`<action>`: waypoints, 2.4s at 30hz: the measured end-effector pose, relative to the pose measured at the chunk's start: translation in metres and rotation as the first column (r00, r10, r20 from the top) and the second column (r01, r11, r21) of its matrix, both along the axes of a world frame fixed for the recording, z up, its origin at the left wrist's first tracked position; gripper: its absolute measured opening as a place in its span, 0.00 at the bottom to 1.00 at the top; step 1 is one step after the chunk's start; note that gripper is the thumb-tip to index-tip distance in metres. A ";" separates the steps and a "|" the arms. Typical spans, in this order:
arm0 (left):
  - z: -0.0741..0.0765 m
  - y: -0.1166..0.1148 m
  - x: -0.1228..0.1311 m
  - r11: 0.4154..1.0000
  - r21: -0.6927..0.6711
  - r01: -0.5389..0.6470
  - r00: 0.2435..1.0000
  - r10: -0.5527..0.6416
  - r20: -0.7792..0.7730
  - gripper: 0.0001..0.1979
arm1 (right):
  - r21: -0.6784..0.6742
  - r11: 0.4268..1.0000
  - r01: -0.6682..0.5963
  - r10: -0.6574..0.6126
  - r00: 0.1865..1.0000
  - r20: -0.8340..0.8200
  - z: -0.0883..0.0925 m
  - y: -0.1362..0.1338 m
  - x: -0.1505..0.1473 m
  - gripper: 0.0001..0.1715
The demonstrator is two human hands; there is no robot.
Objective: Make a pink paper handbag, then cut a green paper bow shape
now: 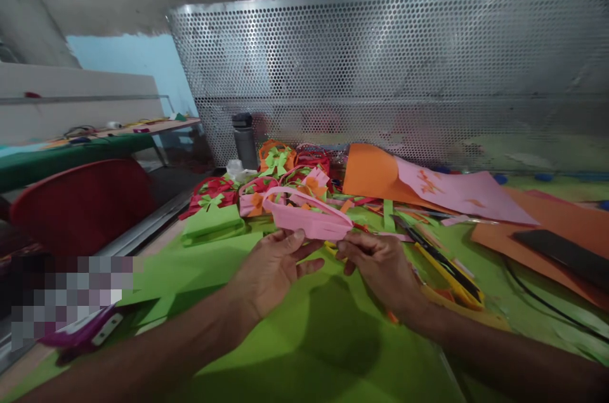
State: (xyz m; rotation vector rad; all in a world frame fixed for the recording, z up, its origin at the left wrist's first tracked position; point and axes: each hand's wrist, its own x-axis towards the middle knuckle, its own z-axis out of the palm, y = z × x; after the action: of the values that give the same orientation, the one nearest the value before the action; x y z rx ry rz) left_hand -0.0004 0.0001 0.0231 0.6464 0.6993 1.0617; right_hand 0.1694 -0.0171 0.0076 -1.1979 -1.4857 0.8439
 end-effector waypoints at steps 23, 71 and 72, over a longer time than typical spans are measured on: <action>-0.007 0.002 -0.001 0.998 -0.021 -0.059 0.990 0.055 -0.128 0.17 | -0.198 0.971 -0.132 0.049 0.926 -0.374 -0.006 -0.006 -0.009 0.16; -0.005 0.009 -0.016 0.970 0.210 0.121 0.895 -0.015 -0.446 0.15 | -0.130 0.991 -0.017 -0.006 0.985 -0.173 -0.006 0.012 0.020 0.19; -0.006 0.009 -0.016 0.969 0.219 0.113 0.890 -0.001 -0.455 0.14 | -0.130 0.991 -0.013 -0.008 0.987 -0.160 -0.006 0.012 0.020 0.19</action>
State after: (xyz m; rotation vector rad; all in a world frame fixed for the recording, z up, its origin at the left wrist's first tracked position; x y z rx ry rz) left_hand -0.0163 0.0095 0.0174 1.1428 0.9545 0.9541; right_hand 0.1890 -0.0055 0.0021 -1.1944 -1.3183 1.0286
